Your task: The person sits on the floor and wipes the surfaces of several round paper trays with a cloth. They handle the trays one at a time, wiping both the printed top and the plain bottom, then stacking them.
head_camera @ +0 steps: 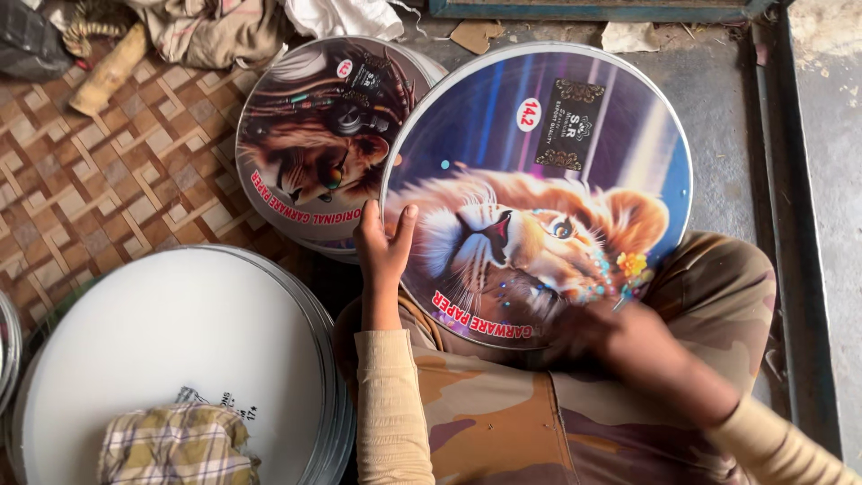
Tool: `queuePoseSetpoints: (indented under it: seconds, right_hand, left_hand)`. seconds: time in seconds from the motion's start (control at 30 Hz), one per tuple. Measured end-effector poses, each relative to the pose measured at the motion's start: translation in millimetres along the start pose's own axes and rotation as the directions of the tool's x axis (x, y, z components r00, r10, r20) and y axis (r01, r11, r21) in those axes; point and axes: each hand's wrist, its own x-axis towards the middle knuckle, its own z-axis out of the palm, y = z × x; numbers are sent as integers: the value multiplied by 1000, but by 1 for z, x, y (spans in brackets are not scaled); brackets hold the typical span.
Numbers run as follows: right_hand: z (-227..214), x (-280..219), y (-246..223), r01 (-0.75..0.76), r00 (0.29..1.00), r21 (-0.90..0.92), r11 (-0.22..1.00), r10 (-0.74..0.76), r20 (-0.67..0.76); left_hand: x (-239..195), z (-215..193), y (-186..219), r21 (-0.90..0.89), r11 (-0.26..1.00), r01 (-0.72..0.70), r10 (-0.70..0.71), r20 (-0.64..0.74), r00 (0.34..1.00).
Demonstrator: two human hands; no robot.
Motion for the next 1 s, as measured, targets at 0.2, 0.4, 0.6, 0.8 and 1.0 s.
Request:
queuePoseSetpoints:
  seconds: [0.2,0.4,0.6,0.8,1.0]
  right_hand:
    - [-60,23,86,-404,840,-205,892,273,-469]
    - [-16,31,11,-266,914,-260,928,157,-373]
    - [26,16,-56,257,966,-91,962,-260,-14]
    - [12,11,-39,71,992,101,992,-60,-114]
    - [14,1,-23,-26,929,253,967,116,-350]
  left_hand:
    - [-3,-2,5,-32,999,3,-4,-2,1000]
    - [-1,-3,7,-6,1000,-10,10,-38,999]
    - [1,0,0,-46,998,31,-33,-30,999]
    - [-13,-15,5,-125,991,-37,24,-102,994]
    - [-40,-83,85,-493,870,-22,-73,-173,982]
